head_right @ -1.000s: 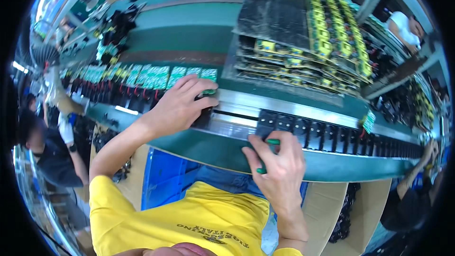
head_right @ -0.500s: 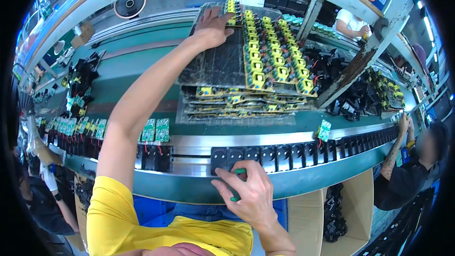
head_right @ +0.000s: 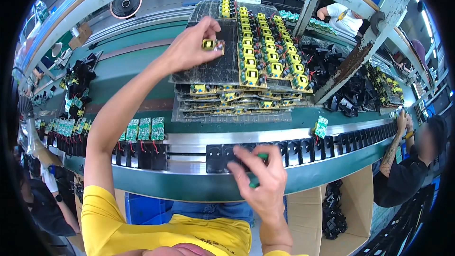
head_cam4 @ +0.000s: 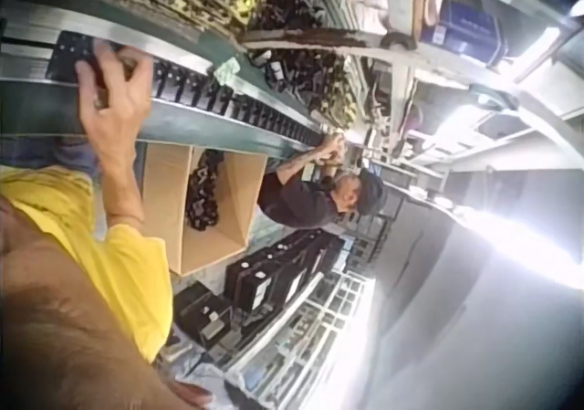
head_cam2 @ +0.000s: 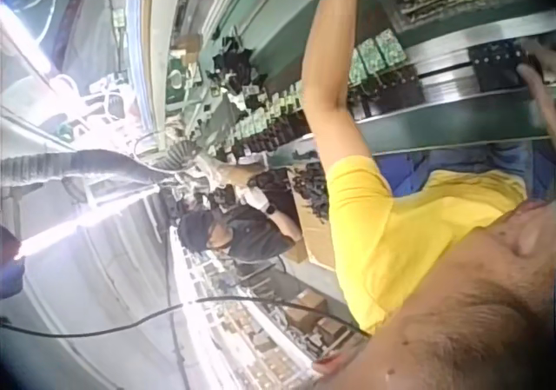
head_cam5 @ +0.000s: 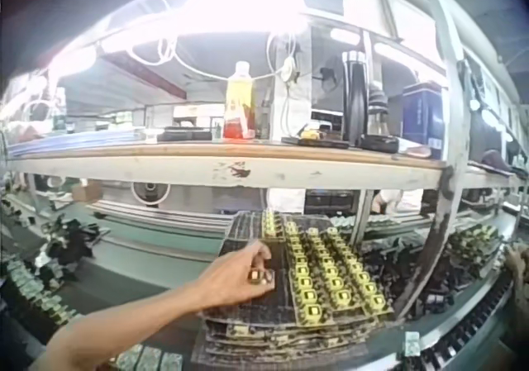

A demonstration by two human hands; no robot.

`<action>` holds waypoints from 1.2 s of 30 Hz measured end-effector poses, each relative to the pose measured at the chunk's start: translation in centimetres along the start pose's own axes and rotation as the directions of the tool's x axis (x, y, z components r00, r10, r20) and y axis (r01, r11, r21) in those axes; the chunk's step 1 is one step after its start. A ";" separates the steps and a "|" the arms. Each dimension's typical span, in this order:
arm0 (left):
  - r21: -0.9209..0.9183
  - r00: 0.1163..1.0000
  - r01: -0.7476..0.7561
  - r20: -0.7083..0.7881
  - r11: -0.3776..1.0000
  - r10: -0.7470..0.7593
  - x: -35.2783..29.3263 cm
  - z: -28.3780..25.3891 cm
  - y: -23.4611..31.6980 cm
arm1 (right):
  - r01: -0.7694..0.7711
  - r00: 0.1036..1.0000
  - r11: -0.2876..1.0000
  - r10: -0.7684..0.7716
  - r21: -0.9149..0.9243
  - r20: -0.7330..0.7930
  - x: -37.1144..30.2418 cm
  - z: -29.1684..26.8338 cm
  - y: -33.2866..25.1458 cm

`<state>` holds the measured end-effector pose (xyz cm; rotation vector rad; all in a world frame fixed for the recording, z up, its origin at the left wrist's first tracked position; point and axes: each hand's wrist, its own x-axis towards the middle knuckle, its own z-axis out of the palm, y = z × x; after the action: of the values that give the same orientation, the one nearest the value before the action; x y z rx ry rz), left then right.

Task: Assembling electronic components and wiring onto printed circuit boards at a manual assembly station.

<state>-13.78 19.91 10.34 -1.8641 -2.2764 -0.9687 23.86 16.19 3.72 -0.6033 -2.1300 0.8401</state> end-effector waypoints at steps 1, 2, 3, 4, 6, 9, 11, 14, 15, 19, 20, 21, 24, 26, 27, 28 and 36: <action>-0.049 0.999 -0.030 -0.028 0.998 0.029 -3.3 -0.4 2.1 | -0.006 1.000 1.000 0.006 0.012 -0.028 0.4 0.1 -0.1; -0.053 1.000 -0.017 -0.019 0.998 0.016 -6.6 -0.8 3.8 | -0.017 1.000 1.000 0.017 0.015 -0.016 0.9 0.5 -0.4; -0.102 0.996 -0.088 -0.039 0.991 0.084 -9.4 -1.2 5.4 | 0.043 0.997 0.999 -0.044 -0.011 -0.062 1.5 0.9 -0.6; -0.144 0.988 -0.147 -0.067 0.979 0.139 -12.2 -1.5 6.5 | 0.106 0.989 0.994 -0.109 -0.031 -0.096 2.3 1.7 -0.6; -0.135 0.994 -0.101 -0.065 0.986 0.093 -16.7 -2.2 8.8 | 0.185 0.981 0.982 -0.183 0.036 -0.065 3.5 3.5 -0.9; -0.102 0.925 -0.339 -0.215 0.935 0.312 -19.7 -1.5 9.5 | 0.240 0.970 0.966 -0.242 0.095 0.008 4.2 4.9 -2.7; 0.072 0.884 -0.386 -0.255 0.920 0.391 -20.4 -1.8 10.6 | 0.309 0.951 0.947 -0.310 0.083 0.004 3.6 4.8 -2.7; 0.213 0.887 -0.359 -0.224 0.909 0.403 -21.5 -2.0 11.7 | 0.375 0.924 0.926 -0.376 -0.039 -0.067 2.2 5.0 -2.9; 0.285 0.877 -0.355 -0.229 0.891 0.422 -22.1 -1.8 12.1 | 0.385 0.918 0.920 -0.390 -0.077 -0.076 1.9 5.3 -3.1; 0.213 0.918 -0.327 -0.160 0.921 0.363 -23.2 -3.4 12.4 | 0.371 0.919 0.926 -0.376 -0.063 -0.114 1.4 5.6 -4.2; 0.057 0.954 -0.268 -0.124 0.962 0.273 -23.3 -3.3 12.2 | 0.325 0.934 0.945 -0.314 0.046 -0.169 1.6 5.8 -3.9; -0.384 1.000 -0.010 -0.007 0.923 0.008 -24.2 -4.2 13.0 | 0.352 0.931 0.911 -0.316 0.215 -0.186 1.9 5.8 -3.7; -0.911 0.923 0.368 0.334 0.185 -0.192 -24.5 -2.8 12.4 | 0.208 0.971 0.739 -0.232 0.641 -0.047 1.8 6.1 -3.0; -0.851 0.866 0.499 0.497 -0.164 0.056 -23.9 -1.4 11.8 | -0.055 0.996 0.570 -0.024 0.820 0.083 1.0 5.2 -3.0; -0.845 0.861 0.509 0.502 -0.166 0.084 -23.8 -1.1 12.2 | -0.045 0.998 0.585 -0.012 0.810 0.064 0.8 4.7 -2.5; -0.831 0.835 0.550 0.547 -0.086 0.060 -23.7 -1.2 12.6 | -0.034 0.996 0.586 -0.047 0.810 0.076 0.6 4.4 -1.7; -0.866 0.923 0.379 0.331 0.326 -0.194 -22.8 -0.6 16.0 | 0.106 0.994 0.836 -0.077 0.539 -0.075 -1.2 1.8 -0.7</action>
<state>6.63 1.03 8.37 -1.7683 -2.3724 -2.7421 23.13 14.31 2.75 -0.2156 -1.7358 1.2926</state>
